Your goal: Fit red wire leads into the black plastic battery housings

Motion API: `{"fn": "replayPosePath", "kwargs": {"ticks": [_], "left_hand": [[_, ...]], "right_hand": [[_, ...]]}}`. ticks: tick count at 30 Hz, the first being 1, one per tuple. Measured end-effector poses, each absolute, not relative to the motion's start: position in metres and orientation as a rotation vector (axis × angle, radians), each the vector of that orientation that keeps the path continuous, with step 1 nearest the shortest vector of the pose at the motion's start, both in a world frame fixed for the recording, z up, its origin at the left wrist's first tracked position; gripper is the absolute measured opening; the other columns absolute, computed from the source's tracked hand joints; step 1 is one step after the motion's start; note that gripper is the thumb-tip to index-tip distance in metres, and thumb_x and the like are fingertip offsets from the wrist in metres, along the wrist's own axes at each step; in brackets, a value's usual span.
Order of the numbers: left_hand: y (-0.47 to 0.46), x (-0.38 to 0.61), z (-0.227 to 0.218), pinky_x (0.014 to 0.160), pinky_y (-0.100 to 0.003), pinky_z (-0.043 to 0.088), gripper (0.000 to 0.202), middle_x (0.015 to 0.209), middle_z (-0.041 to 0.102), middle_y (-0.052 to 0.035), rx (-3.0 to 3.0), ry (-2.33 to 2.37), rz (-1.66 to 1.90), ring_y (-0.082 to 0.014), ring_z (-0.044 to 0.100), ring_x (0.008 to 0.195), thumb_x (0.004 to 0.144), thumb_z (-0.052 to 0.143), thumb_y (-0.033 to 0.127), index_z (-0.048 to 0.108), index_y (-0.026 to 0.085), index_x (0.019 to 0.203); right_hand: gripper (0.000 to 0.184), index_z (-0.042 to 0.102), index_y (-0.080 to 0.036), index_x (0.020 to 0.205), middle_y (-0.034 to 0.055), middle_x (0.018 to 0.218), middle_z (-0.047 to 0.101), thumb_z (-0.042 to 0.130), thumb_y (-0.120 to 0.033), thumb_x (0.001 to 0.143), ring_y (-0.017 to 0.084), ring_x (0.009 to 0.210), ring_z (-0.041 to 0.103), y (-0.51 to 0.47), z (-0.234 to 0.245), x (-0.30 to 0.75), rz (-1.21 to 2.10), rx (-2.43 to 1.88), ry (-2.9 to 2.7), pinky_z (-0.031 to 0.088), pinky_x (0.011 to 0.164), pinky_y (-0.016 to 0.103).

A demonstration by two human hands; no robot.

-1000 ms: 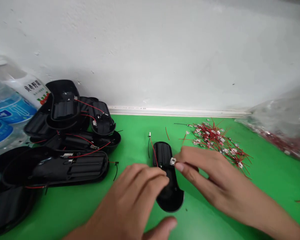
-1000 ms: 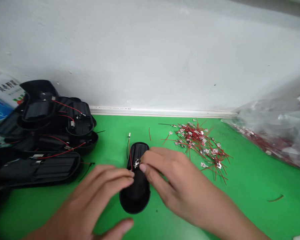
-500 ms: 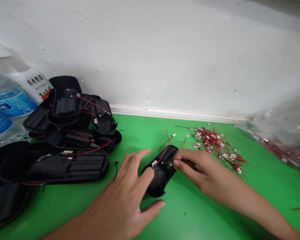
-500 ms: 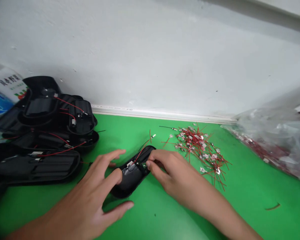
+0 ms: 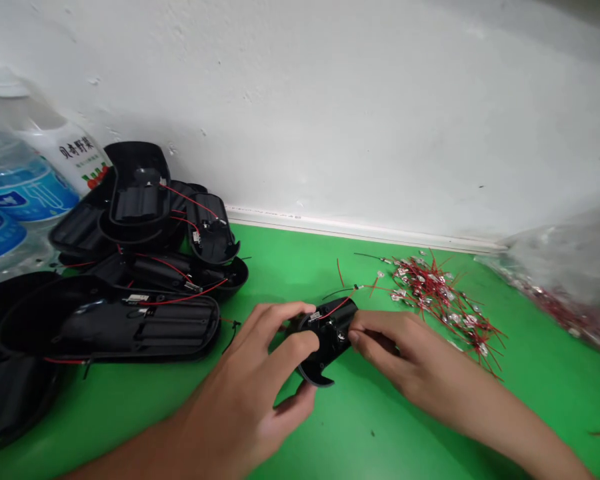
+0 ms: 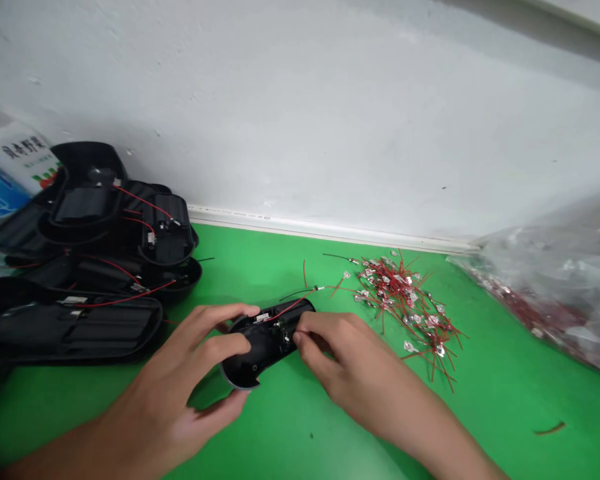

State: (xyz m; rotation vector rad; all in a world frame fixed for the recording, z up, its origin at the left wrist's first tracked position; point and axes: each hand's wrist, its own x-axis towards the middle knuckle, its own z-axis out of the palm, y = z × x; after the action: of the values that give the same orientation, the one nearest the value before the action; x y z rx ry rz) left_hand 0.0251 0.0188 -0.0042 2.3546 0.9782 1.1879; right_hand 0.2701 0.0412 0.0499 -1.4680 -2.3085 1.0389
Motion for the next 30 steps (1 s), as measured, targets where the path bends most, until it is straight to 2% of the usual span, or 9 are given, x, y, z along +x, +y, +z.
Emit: {"fn": "replayPosePath", "kwargs": {"ticks": [4,8,11,14,17,20,25,30], "left_hand": [[0.019,0.024,-0.007,0.124,-0.018,0.033,0.050,0.147,0.058,-0.0045,2.336,0.901,1.229,-0.0097,0.049,0.143,0.097,0.057,0.001,0.050,0.021,0.142],[0.019,0.024,-0.009,0.127,-0.013,0.030,0.061,0.152,0.061,-0.0039,2.280,0.875,1.253,-0.0075,0.052,0.146,0.097,0.059,0.005,0.043,0.020,0.154],[0.019,0.025,-0.011,0.126,-0.010,0.029,0.058,0.152,0.063,-0.0030,2.274,0.892,1.247,-0.0068,0.055,0.145,0.101,0.060,0.012,0.044,0.020,0.156],[0.019,0.026,-0.011,0.124,-0.011,0.035,0.054,0.151,0.065,-0.0015,2.232,0.888,1.271,-0.0076,0.060,0.141,0.102,0.063,0.014,0.047,0.023,0.153],[0.020,0.026,-0.012,0.120,-0.010,0.040,0.057,0.149,0.066,0.0002,2.192,0.905,1.275,-0.0079,0.063,0.137,0.100,0.067,0.014,0.048,0.025,0.153],[0.019,0.025,-0.013,0.121,-0.011,0.039,0.059,0.149,0.066,0.0001,2.191,0.912,1.273,-0.0083,0.063,0.137,0.099,0.068,0.014,0.048,0.025,0.153],[0.017,0.024,-0.014,0.120,-0.011,0.040,0.059,0.147,0.067,0.0000,2.194,0.923,1.235,-0.0083,0.064,0.135,0.098,0.068,0.016,0.048,0.025,0.153],[0.018,0.025,-0.013,0.121,-0.013,0.041,0.056,0.146,0.068,-0.0026,2.205,0.925,1.234,-0.0103,0.065,0.134,0.103,0.070,0.027,0.047,0.023,0.154]], "right_hand": [[0.031,0.051,-0.018,0.078,-0.0018,0.070,0.055,0.043,-0.029,0.105,0.011,0.061,0.040,0.039,0.047,0.269,1.028,-1.443,-2.312,0.028,0.057,0.026],[0.030,0.044,-0.019,0.073,-0.0025,0.065,0.049,0.045,-0.028,0.101,0.010,0.058,0.035,0.037,0.050,0.268,1.009,-1.442,-2.311,0.024,0.052,0.026],[0.029,0.046,-0.019,0.074,-0.0022,0.066,0.051,0.044,-0.025,0.102,0.010,0.058,0.038,0.035,0.052,0.267,0.973,-1.433,-2.338,0.026,0.053,0.025],[0.030,0.051,-0.018,0.078,-0.0024,0.069,0.056,0.043,-0.023,0.106,0.010,0.059,0.043,0.034,0.052,0.267,0.874,-1.398,-2.385,0.031,0.054,0.024],[0.028,0.062,-0.016,0.092,-0.0003,0.082,0.066,0.041,-0.020,0.111,0.011,0.067,0.055,0.034,0.052,0.269,0.806,-1.331,-2.442,0.040,0.063,0.025],[0.023,0.065,-0.017,0.110,0.0014,0.099,0.071,0.043,-0.018,0.114,0.013,0.081,0.065,0.035,0.052,0.274,0.785,-1.246,-2.534,0.046,0.072,0.027],[0.018,0.060,-0.019,0.108,0.0017,0.104,0.068,0.046,-0.010,0.113,0.019,0.087,0.066,0.036,0.049,0.286,0.453,-1.147,-2.795,0.044,0.072,0.033],[0.019,0.060,-0.018,0.113,0.0020,0.100,0.068,0.044,-0.009,0.112,0.022,0.083,0.063,0.035,0.051,0.290,0.235,-1.007,-2.895,0.046,0.073,0.037]]}}
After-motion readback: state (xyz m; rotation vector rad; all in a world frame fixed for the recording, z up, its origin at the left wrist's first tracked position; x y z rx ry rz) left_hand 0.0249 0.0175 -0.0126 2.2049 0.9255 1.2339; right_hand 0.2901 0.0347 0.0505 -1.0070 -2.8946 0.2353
